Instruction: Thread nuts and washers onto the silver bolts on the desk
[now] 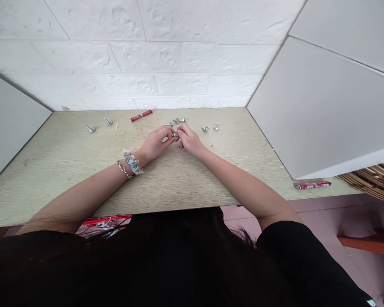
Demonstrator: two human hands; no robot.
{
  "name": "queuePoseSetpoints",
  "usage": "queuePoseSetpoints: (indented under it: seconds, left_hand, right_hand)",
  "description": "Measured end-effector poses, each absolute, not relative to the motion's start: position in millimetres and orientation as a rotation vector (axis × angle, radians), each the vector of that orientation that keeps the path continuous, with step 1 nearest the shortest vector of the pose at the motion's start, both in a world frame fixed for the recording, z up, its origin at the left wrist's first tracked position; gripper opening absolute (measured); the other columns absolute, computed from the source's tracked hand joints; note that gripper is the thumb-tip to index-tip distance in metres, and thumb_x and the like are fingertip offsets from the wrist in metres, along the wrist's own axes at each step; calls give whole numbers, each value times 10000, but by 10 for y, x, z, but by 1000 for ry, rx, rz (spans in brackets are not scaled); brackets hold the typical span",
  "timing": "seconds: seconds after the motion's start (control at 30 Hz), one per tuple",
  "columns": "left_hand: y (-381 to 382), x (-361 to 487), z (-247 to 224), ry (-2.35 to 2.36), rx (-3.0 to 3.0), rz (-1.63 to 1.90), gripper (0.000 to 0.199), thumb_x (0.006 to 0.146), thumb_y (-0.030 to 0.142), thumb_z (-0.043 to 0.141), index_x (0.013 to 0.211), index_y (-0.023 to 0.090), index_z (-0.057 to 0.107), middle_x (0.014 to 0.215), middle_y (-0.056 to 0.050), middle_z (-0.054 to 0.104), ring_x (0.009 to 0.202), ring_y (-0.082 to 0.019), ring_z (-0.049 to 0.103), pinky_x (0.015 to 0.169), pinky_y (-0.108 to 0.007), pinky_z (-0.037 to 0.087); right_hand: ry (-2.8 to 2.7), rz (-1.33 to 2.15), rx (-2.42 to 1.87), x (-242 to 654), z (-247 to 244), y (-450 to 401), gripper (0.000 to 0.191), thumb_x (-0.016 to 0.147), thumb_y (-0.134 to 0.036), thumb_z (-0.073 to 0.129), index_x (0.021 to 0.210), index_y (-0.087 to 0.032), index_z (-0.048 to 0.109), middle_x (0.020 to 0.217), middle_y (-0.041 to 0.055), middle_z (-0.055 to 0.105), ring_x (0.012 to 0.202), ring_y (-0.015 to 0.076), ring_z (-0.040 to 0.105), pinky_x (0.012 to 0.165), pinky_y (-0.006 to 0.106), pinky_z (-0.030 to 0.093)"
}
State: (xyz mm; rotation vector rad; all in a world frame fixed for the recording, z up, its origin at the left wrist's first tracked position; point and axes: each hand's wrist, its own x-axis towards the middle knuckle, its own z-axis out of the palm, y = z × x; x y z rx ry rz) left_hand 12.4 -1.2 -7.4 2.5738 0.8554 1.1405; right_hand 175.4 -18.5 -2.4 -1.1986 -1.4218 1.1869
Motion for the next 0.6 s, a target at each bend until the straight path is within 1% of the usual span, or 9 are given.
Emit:
queuePoseSetpoints:
  seconds: [0.1, 0.23, 0.33, 0.47, 0.6]
  left_hand:
    - [-17, 127, -70, 860, 2580, 1134, 203, 911, 178, 531, 725, 191, 452, 908, -30, 623, 838, -130, 571, 767, -263, 475]
    - [-14, 131, -83, 808, 2600, 1178, 213, 899, 173, 554, 722, 192, 438, 903, -29, 621, 832, -130, 572, 762, -257, 479]
    - [-7, 134, -98, 772, 2615, 1202, 221, 906, 181, 549, 719, 191, 430, 915, -32, 622, 843, -129, 578, 762, -253, 481]
    - [-6, 131, -99, 780, 2620, 1191, 222, 913, 189, 535, 718, 191, 430, 902, -32, 621, 832, -129, 576, 758, -255, 482]
    - [-6, 128, -90, 769, 2625, 1187, 209, 914, 198, 535, 727, 191, 441, 890, -33, 622, 822, -131, 575, 754, -257, 484]
  right_hand:
    - [-1445, 1187, -1215, 1747, -19, -186, 273, 995, -310, 410, 784, -168, 510, 613, -47, 548, 429, 42, 487, 407, 160, 340]
    - [-1478, 1168, -1274, 1754, -25, -176, 506, 969, -504, 398, 630, -147, 518, 542, -8, 531, 437, 50, 474, 447, 172, 373]
    - [-1491, 1145, -1285, 1765, -35, -169, 584, 933, -595, 382, 585, -146, 519, 513, 3, 525, 431, 57, 465, 457, 181, 382]
    - [-1499, 1137, -1290, 1763, -31, -177, 580, 941, -573, 390, 568, -146, 514, 500, 3, 516, 430, 59, 460, 457, 184, 380]
    - [-1473, 1161, -1275, 1749, -2, -194, 461, 982, -420, 421, 621, -148, 510, 533, -18, 513, 428, 48, 463, 439, 173, 367]
